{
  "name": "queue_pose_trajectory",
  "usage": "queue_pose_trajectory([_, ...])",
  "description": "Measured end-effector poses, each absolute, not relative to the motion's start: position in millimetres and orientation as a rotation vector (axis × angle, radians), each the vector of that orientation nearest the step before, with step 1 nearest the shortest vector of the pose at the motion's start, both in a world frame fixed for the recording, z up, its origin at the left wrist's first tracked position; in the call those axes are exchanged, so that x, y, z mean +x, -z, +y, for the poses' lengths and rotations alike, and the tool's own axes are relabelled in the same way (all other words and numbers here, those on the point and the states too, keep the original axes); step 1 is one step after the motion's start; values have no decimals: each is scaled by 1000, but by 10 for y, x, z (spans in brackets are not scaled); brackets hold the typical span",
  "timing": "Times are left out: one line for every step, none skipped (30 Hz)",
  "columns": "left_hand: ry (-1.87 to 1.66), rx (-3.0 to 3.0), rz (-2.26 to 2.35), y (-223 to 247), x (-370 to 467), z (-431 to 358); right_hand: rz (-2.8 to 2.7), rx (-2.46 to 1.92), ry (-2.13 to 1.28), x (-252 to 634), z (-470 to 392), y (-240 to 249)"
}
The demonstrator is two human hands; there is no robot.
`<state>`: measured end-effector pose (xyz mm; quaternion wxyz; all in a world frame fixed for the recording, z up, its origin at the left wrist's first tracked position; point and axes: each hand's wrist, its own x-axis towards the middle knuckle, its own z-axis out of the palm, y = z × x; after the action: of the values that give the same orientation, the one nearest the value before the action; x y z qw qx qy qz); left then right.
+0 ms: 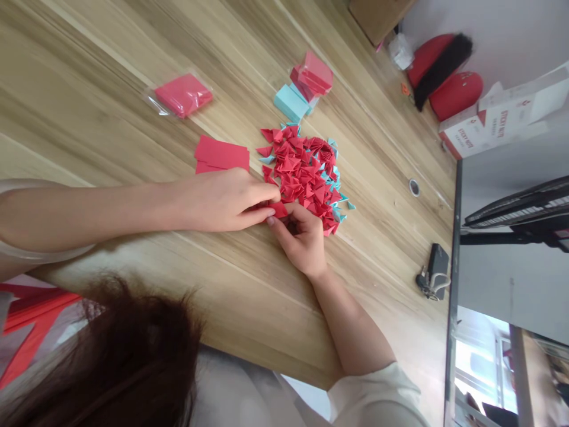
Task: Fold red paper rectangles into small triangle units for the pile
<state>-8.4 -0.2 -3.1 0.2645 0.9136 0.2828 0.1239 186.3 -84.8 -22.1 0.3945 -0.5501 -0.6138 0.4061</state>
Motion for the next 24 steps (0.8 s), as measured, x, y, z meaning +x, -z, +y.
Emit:
queue_pose_trajectory([-334, 2474, 762, 32, -84, -1, -1555, -1388, -1027, 1863, -848, 221])
queue_pose_trajectory([-335, 2475, 759, 33, -84, 0, -1555, -1376, -1023, 1863, -848, 221])
queue_pose_trajectory([-336, 2474, 756, 34, -84, 0, -1555, -1364, -1021, 1864, -847, 222])
queue_pose_trajectory([-341, 2472, 750, 35, -85, 0, -1558, -1357, -1020, 1866, -847, 222])
queue_pose_trajectory([-345, 2470, 745, 37, -86, -1, -1562, -1358, -1021, 1867, -847, 223])
queue_pose_trajectory([-353, 2468, 742, 39, -88, -1, -1568, -1367, -1021, 1869, -847, 225])
queue_pose_trajectory([-358, 2461, 739, 41, -89, -1, -1572, -1380, -1022, 1870, -847, 226])
queue_pose_trajectory([-364, 2451, 737, 43, -90, 0, -1574, -1393, -1021, 1871, -847, 227])
queue_pose_trajectory([-367, 2440, 736, 44, -91, 1, -1574, -1404, -1021, 1871, -847, 228])
queue_pose_trajectory([-368, 2432, 735, 44, -91, 2, -1572, -1407, -1022, 1870, -847, 227])
queue_pose_trajectory([-365, 2430, 735, 42, -91, 3, -1570, -1406, -1023, 1868, -848, 226])
queue_pose_trajectory([-358, 2436, 738, 38, -90, 4, -1566, -1400, -1025, 1865, -848, 225])
queue_pose_trajectory([-342, 2449, 743, 32, -88, 5, -1562, -1390, -1027, 1862, -849, 222])
queue_pose_trajectory([-324, 2462, 748, 26, -87, 5, -1556, -1380, -1027, 1859, -849, 218])
queue_pose_trajectory([-305, 2471, 752, 18, -85, 5, -1550, -1372, -1027, 1857, -849, 215])
queue_pose_trajectory([-289, 2476, 757, 11, -84, 4, -1547, -1370, -1028, 1856, -849, 211])
queue_pose_trajectory([-282, 2477, 761, 6, -83, 4, -1546, -1373, -1028, 1856, -849, 209])
queue_pose_trajectory([-280, 2476, 762, 3, -83, 3, -1547, -1380, -1028, 1857, -849, 207])
queue_pose_trajectory([-287, 2472, 761, 2, -82, 1, -1548, -1387, -1028, 1858, -849, 208])
queue_pose_trajectory([-302, 2466, 759, 3, -82, 0, -1550, -1392, -1029, 1860, -849, 210])
queue_pose_trajectory([-320, 2460, 757, 4, -82, -2, -1552, -1393, -1029, 1862, -850, 213])
queue_pose_trajectory([-338, 2450, 754, 6, -82, -4, -1552, -1394, -1029, 1863, -850, 218])
queue_pose_trajectory([-358, 2439, 756, 7, -81, -6, -1551, -1392, -1026, 1864, -851, 224])
queue_pose_trajectory([-382, 2428, 764, 5, -81, -9, -1550, -1391, -1023, 1865, -852, 229])
